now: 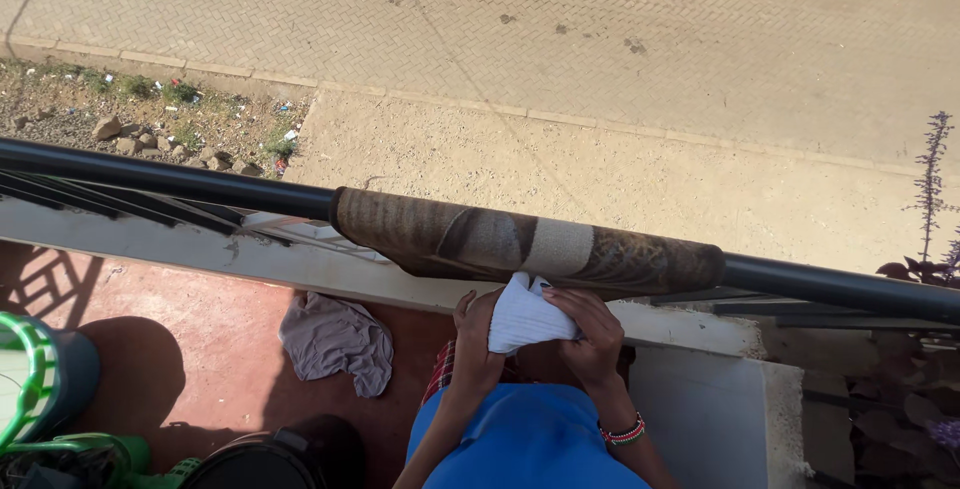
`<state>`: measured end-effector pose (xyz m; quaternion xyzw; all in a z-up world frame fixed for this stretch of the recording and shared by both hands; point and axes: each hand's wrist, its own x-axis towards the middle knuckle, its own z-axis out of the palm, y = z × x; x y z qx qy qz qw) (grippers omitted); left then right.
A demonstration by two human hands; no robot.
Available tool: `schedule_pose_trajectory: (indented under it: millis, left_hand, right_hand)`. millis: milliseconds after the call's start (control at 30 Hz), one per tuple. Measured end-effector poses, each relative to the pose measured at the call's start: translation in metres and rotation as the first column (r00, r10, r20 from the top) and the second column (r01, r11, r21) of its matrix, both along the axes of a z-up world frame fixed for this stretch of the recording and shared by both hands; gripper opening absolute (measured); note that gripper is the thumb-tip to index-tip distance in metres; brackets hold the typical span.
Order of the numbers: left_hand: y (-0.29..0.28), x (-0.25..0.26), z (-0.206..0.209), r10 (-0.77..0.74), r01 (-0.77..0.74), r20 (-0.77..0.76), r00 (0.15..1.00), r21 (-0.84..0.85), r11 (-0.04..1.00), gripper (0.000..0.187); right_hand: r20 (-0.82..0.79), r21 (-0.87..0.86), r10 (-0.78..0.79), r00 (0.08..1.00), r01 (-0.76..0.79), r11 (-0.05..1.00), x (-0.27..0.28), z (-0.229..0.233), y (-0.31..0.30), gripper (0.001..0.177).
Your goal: The person opens a door and walks onto a balcony. They pick up a white cloth and a grey shirt, then hang both items on the balcony railing to dry. The person then returns inside and closes the door.
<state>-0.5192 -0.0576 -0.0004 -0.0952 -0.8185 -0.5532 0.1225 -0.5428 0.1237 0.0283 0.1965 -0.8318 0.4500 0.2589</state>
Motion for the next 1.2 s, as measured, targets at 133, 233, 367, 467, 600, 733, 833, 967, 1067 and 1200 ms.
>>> schedule_pose_trajectory:
  millis: [133,233,367,467,600,733,833,967,1067,1200]
  left_hand:
    - [0.000,0.006,0.015,0.064,-0.072,-0.090,0.994,-0.091,0.993,0.044]
    - [-0.005,0.008,0.032,0.098,-0.113,-0.110,0.989,-0.146,0.983,0.046]
    - [-0.014,0.009,0.054,0.140,-0.176,-0.161,0.977,-0.239,0.955,0.048]
    - [-0.023,0.010,0.063,0.173,-0.250,-0.233,0.957,-0.355,0.901,0.056]
    - [-0.038,0.021,0.062,0.239,-0.317,-0.227,0.944,-0.430,0.845,0.065]
    - [-0.050,0.035,0.056,0.307,-0.364,-0.205,0.929,-0.361,0.859,0.063]
    - [-0.055,0.050,0.050,0.372,-0.404,-0.162,0.914,-0.304,0.862,0.059]
    - [-0.080,0.065,0.051,0.415,-0.441,-0.153,0.897,-0.222,0.870,0.060]
    - [-0.102,0.075,0.054,0.446,-0.466,-0.153,0.882,-0.148,0.872,0.067]
    - [-0.128,0.096,0.045,0.529,-0.537,-0.100,0.843,-0.096,0.838,0.056]
  right_hand:
    - [-0.057,-0.022,0.005,0.998,-0.006,1.000,0.003,0.008,-0.003,0.036]
    - [-0.015,-0.038,0.019,1.000,-0.019,0.999,0.001,0.010,-0.008,0.038]
    - [-0.037,0.012,0.048,0.998,-0.047,0.999,0.001,0.014,-0.017,0.044]
    - [-0.083,0.063,0.083,0.993,-0.077,0.995,-0.010,0.020,-0.027,0.051]
    - [-0.045,0.079,0.183,0.982,-0.179,0.981,-0.015,0.025,-0.040,0.051]
    - [-0.018,0.067,0.257,0.966,-0.256,0.964,-0.012,0.027,-0.054,0.048]
    - [0.036,0.034,0.307,0.951,-0.308,0.951,-0.006,0.026,-0.071,0.048]
    - [0.087,-0.016,0.378,0.922,-0.378,0.926,0.005,0.024,-0.104,0.047]
    - [0.132,-0.049,0.443,0.887,-0.440,0.897,0.013,0.020,-0.134,0.046]
    - [0.228,-0.036,0.506,0.832,-0.512,0.858,0.026,0.013,-0.164,0.049]
